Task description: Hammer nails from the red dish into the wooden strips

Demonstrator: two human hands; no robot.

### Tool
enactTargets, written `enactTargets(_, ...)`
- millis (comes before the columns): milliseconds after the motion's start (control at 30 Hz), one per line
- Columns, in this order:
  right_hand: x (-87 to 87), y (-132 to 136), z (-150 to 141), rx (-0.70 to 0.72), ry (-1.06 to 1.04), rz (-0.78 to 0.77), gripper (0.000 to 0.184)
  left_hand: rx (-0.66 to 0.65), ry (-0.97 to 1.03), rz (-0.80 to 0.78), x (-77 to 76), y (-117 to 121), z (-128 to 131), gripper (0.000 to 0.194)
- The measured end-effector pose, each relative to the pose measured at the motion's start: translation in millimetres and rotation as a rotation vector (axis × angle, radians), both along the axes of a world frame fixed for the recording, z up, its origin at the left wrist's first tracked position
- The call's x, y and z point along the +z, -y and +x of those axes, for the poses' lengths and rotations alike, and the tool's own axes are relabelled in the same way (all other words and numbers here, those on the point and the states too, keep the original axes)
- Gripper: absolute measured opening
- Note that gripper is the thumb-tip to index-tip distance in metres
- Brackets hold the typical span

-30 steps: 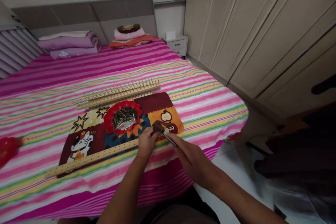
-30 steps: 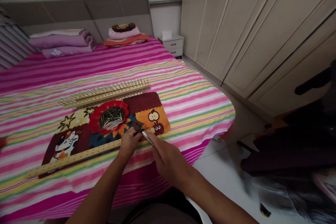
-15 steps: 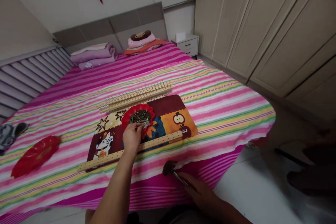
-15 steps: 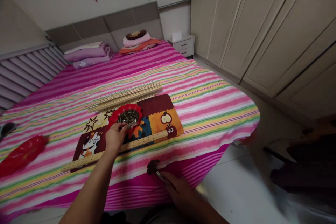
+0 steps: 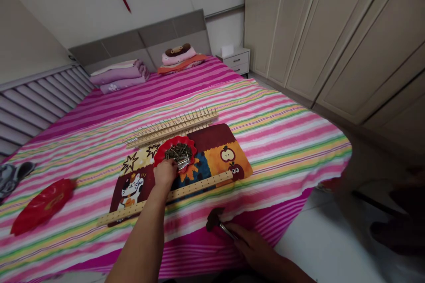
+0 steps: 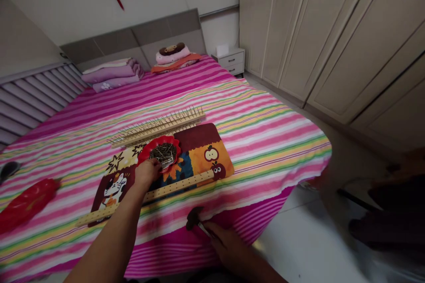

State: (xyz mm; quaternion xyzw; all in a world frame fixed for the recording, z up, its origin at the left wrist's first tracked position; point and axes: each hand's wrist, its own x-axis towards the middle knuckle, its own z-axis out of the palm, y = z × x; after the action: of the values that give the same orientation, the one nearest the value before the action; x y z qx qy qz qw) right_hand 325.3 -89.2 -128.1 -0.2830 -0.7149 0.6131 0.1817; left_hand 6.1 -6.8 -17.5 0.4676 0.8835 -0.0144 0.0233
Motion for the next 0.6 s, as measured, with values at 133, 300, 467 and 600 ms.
enactTargets(133,7.5,-1.3,-1.2,0.003,-0.008,-0.023,0.04,-0.044,0.043,-0.008,-0.6,-1.3,-4.7,0.022)
enactTargets(300,7.9,-1.1,-2.1,0.012,0.006,-0.015,0.041,-0.095,0.093,0.007,0.0,-5.3,-6.6,0.014)
enactTargets(467,4.9,-1.4,-1.0,0.025,0.0,-0.025,0.041,-0.098,0.139,0.075,4.5,-1.3,-8.2,0.012)
enactTargets(600,7.1,-1.7,-1.7,0.028,0.021,-0.034,0.04,-0.062,0.196,0.124,13.8,10.3,-14.3,0.012)
